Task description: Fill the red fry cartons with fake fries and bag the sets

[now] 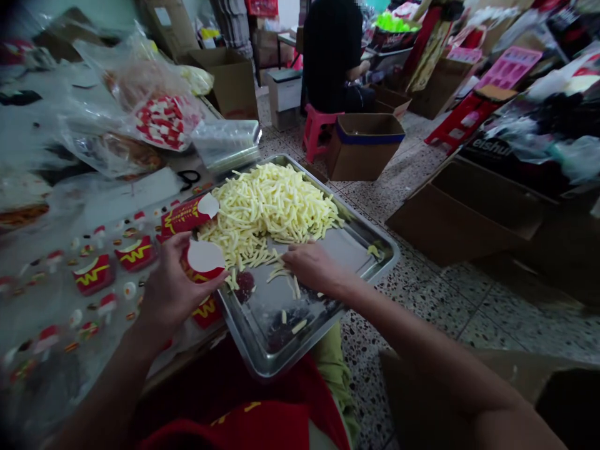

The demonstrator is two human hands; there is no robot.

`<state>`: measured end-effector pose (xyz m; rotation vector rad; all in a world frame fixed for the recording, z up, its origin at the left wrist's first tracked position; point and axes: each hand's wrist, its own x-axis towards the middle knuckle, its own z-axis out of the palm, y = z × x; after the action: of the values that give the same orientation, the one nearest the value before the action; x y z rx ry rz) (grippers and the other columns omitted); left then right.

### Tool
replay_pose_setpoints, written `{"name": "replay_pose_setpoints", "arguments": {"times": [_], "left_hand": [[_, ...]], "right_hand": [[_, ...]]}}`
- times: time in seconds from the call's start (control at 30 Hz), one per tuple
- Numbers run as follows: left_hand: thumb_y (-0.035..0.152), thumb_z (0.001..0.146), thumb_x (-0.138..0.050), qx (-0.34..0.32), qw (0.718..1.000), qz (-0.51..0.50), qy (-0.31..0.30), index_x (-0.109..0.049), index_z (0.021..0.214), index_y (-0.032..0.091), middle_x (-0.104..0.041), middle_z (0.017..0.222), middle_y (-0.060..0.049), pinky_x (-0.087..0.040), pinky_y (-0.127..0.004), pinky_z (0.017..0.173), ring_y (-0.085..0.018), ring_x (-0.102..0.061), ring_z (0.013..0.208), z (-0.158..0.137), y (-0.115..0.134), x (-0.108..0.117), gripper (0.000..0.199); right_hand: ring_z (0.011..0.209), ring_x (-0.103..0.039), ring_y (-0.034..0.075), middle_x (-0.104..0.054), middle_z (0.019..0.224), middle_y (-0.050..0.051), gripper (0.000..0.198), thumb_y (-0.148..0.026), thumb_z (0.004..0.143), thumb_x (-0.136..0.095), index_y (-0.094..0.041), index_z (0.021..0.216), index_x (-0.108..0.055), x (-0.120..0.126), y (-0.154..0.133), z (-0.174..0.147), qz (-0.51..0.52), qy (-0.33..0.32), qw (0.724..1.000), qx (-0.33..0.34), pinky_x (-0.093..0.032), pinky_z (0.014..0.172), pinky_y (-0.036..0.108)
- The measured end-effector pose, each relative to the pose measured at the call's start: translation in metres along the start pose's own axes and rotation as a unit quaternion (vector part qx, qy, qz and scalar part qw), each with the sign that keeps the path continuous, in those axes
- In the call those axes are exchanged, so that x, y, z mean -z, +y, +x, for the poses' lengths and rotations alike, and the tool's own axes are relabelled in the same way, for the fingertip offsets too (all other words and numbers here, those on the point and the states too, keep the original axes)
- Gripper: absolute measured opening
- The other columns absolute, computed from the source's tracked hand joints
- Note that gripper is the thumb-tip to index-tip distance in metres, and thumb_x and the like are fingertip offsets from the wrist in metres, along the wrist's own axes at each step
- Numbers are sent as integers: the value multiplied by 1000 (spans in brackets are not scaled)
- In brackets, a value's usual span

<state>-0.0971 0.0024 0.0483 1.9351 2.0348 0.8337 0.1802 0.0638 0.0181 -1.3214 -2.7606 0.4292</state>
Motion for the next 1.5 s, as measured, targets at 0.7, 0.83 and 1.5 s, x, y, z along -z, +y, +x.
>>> {"name": "replay_pose_setpoints", "arguments": {"times": [0.7,0.83,1.5], "left_hand": [[43,70,-84,-46,999,20,16,-42,138,24,-61,127,-9,-52,-44,99,-29,-63,113,-23,-3,-1,82],[38,72,-83,-53,998,16,4,-42,138,24,-60,131,-9,-52,-42,100,-28,-62,116,-26,-3,-2,79],[31,66,-85,-121,937,179,-275,-58,109,18,-62,111,-12,-53,-46,88,-32,-63,102,-43,54,-35,53]], "right_hand": [[88,-51,19,-64,94,3,18,-16,99,-54,-22,87,-67,11,-18,-33,-103,-82,935,330,-35,81,35],[89,-51,20,-64,94,4,12,-18,94,-58,-20,84,-64,-1,-18,-37,-64,-76,948,301,-37,82,36],[84,-57,23,-71,82,7,6,-15,80,-62,-19,78,-66,-39,-39,-8,-81,34,995,-41,-33,76,37]]}}
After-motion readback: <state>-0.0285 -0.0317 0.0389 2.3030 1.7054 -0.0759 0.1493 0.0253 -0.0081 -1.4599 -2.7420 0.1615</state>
